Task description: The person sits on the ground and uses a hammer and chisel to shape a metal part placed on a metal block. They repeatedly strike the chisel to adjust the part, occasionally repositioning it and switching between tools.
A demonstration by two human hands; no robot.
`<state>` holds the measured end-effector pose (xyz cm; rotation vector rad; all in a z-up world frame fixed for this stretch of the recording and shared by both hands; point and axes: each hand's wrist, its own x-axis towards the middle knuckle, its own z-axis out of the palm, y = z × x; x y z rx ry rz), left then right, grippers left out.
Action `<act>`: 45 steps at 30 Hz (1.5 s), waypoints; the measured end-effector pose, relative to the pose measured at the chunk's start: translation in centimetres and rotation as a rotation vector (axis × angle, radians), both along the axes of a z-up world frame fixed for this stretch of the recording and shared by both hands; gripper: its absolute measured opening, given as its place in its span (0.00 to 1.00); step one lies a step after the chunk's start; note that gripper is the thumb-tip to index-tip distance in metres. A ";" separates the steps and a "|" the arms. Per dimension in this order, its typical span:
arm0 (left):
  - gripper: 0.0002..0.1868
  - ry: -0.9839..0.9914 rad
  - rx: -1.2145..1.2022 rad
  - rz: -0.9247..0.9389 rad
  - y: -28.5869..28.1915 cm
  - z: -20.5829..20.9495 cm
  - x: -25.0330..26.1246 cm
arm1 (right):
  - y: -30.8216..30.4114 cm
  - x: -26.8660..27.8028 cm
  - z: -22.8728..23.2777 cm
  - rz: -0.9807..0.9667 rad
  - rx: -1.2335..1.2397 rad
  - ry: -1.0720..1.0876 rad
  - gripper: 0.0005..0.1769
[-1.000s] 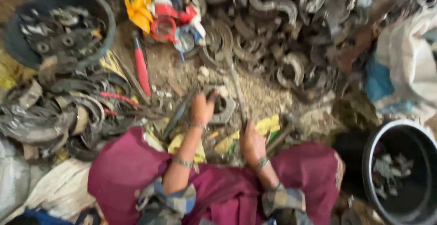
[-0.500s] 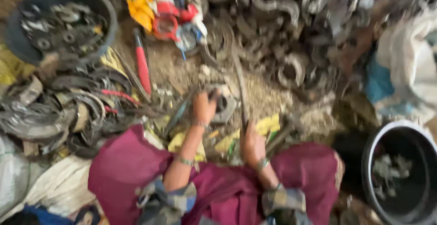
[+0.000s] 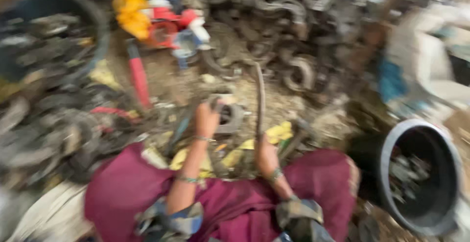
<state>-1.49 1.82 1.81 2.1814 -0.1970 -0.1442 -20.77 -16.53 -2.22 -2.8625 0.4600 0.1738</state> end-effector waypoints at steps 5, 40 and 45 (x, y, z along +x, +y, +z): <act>0.21 0.222 -0.589 0.011 -0.3 -2.6 0.8 | -2.3 -0.9 -2.3 -0.295 0.388 -0.241 0.26; 0.14 0.187 -0.516 -0.497 -4.8 3.6 -7.4 | -5.0 1.7 7.8 -0.429 1.120 -0.678 0.16; 0.16 0.419 -0.446 -0.474 -5.6 3.2 -6.9 | -5.7 2.1 6.3 -0.489 1.068 -0.649 0.09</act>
